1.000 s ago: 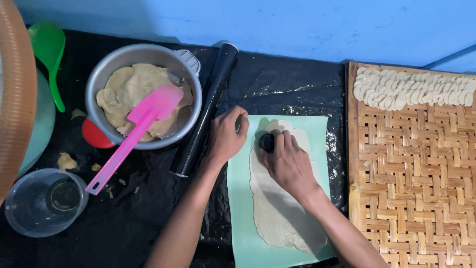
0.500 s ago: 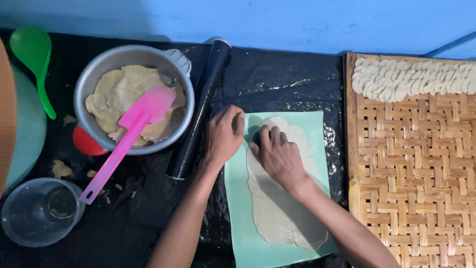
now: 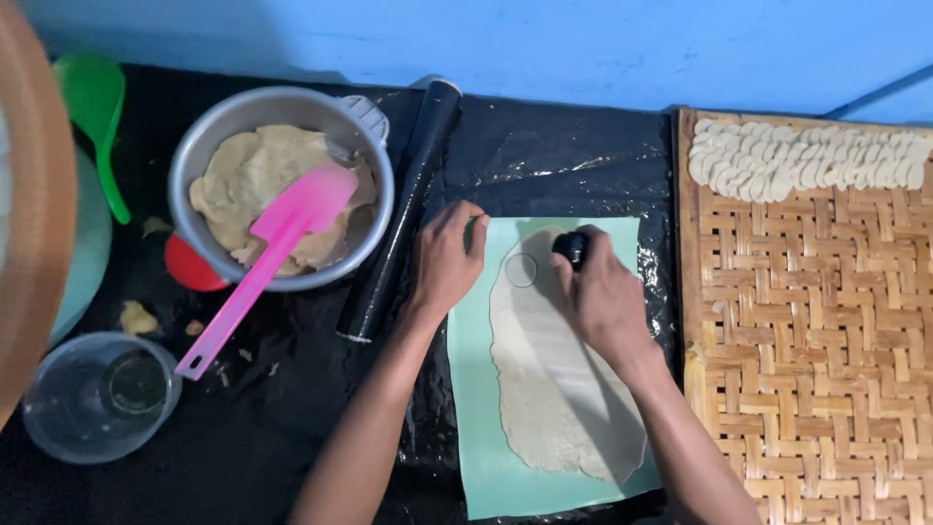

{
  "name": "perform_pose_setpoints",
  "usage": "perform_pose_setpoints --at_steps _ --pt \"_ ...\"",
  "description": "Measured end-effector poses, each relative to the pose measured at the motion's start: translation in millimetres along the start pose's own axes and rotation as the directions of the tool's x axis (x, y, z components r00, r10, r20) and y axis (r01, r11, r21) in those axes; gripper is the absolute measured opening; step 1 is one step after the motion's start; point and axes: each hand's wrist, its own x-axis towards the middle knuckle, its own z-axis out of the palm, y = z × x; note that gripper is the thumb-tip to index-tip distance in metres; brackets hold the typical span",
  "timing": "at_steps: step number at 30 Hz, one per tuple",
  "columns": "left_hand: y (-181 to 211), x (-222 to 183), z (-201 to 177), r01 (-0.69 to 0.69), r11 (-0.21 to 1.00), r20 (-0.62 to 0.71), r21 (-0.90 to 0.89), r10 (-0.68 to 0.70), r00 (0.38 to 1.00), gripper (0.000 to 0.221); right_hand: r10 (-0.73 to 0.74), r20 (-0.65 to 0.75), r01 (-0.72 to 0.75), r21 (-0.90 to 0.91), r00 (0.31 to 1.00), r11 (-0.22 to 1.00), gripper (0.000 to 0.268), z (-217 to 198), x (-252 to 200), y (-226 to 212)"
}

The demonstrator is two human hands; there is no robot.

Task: Rolling out dough with a rolling pin and using a circular cutter to shape crackers before placing them on a drying rack.

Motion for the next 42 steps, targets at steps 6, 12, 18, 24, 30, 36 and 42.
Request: perform_pose_setpoints --at_steps 6,12,18,24,30,36,42 --pt "4 4 -3 -0.041 0.999 -0.015 0.025 0.041 0.999 0.009 -0.144 -0.165 0.133 -0.074 0.976 0.988 0.054 2 5 4" --pt "5 3 -5 -0.004 1.000 0.003 0.012 0.004 1.000 0.009 -0.258 -0.168 0.212 -0.251 0.951 0.944 0.056 22 18 6" --pt "7 3 -5 0.021 0.999 0.089 0.025 -0.023 0.996 0.008 0.019 -0.088 -0.058 -0.471 0.996 0.880 0.051 37 29 7" --pt "7 2 -4 0.004 0.999 0.065 0.040 -0.007 0.998 0.008 -0.214 -0.057 0.164 -0.462 0.975 0.872 0.050 36 27 11" --pt "7 1 -5 -0.003 0.999 0.054 0.043 0.000 0.999 0.008 -0.186 -0.122 0.115 -0.435 0.975 0.893 0.048 22 23 27" --pt "3 1 -3 -0.001 1.000 0.029 0.028 0.001 1.000 0.008 0.248 -0.087 -0.250 -0.011 0.965 0.968 0.054 -18 -10 15" --pt "4 2 -2 -0.032 0.999 0.034 0.011 0.032 0.999 0.008 0.040 -0.005 -0.041 -0.061 0.999 0.997 0.059 -6 -26 13"
